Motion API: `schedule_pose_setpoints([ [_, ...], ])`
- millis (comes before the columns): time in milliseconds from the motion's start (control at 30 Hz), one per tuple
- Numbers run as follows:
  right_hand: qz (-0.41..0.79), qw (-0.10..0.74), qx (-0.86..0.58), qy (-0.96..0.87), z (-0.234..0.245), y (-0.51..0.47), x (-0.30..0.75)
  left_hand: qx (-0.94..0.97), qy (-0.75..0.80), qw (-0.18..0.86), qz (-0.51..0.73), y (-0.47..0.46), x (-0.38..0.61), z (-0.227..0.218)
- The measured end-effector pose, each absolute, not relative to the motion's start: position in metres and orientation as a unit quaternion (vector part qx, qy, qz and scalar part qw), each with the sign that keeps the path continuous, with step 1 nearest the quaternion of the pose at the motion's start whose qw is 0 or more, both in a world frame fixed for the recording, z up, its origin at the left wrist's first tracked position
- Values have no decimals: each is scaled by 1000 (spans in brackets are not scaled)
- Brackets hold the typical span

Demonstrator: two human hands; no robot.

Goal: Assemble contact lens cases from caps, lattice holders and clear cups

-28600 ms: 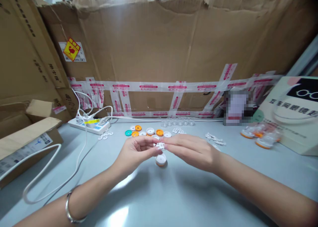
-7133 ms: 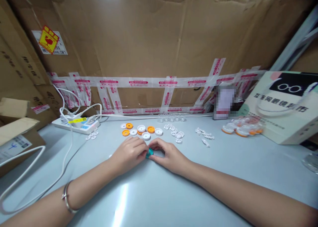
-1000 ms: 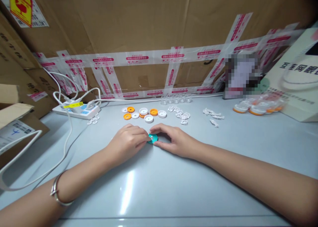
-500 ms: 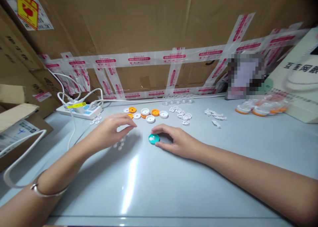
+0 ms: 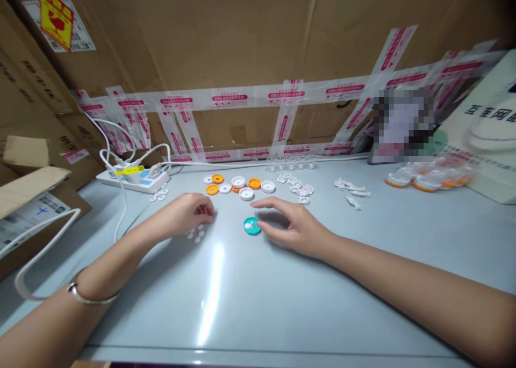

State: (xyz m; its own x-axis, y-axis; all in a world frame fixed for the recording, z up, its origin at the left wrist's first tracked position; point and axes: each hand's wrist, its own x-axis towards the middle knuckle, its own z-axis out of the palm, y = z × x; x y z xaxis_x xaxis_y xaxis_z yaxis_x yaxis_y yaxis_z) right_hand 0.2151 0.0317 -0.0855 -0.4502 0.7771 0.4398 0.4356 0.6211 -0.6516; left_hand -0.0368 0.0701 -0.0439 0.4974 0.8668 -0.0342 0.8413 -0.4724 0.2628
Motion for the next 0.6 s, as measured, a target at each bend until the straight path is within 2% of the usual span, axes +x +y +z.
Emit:
schedule_pose_setpoints([
  [267,204,482,-371,-767,-83,31,217,882,460,75,72,58,-32,-43],
  [367,188,502,-374,-757,-79,30,214,890,420,97,150,46,-17,-43],
  [500,217,493,-351,-766,-76,27,209,871,354,132,314,33,9,-39],
  [600,243,508,-351,-748,-76,26,207,861,313,156,369,33,24,-40],
])
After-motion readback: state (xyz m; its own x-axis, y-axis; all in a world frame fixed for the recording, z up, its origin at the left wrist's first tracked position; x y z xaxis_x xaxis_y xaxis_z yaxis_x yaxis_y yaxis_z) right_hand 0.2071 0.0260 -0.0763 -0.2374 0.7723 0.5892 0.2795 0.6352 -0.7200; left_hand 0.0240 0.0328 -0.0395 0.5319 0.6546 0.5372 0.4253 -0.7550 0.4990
